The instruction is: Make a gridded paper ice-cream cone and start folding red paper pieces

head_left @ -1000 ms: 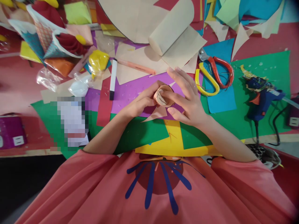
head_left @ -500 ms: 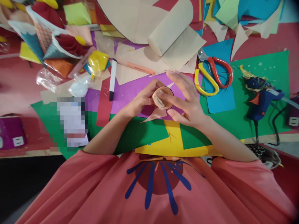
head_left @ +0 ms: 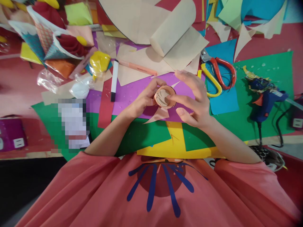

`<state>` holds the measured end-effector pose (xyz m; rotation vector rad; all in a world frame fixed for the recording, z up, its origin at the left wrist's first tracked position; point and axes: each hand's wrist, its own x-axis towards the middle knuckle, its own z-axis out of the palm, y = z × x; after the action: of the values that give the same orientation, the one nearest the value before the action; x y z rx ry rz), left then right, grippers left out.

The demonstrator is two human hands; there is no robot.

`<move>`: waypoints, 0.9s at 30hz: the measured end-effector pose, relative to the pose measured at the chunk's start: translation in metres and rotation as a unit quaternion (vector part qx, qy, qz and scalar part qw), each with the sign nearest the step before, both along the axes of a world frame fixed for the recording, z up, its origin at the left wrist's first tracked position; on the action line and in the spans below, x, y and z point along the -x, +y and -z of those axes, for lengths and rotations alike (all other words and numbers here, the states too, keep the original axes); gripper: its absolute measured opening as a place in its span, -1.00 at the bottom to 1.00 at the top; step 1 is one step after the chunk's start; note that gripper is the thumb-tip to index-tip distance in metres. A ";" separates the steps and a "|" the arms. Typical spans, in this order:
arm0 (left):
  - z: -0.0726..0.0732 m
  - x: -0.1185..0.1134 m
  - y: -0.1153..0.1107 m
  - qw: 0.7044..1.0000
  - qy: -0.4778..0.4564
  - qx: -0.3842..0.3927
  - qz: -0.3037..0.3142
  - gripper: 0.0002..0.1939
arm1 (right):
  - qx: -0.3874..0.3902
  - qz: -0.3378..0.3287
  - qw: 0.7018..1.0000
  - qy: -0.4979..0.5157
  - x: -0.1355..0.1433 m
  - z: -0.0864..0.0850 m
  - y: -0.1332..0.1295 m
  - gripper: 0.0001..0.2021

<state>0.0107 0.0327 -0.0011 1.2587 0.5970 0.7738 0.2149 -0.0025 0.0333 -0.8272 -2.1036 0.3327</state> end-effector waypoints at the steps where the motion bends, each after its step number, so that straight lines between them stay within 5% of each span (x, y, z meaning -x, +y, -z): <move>1: 0.001 0.001 -0.001 1.000 0.014 -0.009 -0.007 -0.50 | -0.011 0.003 1.000 0.003 0.000 0.001 0.000 -0.73; 6: 0.009 0.007 -0.004 0.994 0.077 -0.057 -0.049 -0.45 | -0.010 -0.017 1.000 -0.005 0.002 0.007 -0.001 -0.72; 13: 0.009 0.003 -0.002 0.992 0.061 -0.090 -0.061 -0.46 | 0.144 0.028 0.986 -0.072 0.002 0.001 0.002 -0.80; 22: 0.008 0.000 0.001 0.974 0.052 -0.206 -0.073 -0.54 | 0.008 0.010 1.000 0.015 -0.001 0.007 0.001 -0.73; 27: 0.005 -0.007 -0.004 0.956 0.070 -0.238 -0.153 -0.55 | 0.151 0.068 0.976 0.143 0.000 0.009 -0.001 -0.71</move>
<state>0.0175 0.0286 -0.0061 1.6973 0.7601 1.1398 0.2148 -0.0034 0.0238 -1.0275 -1.7418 0.6687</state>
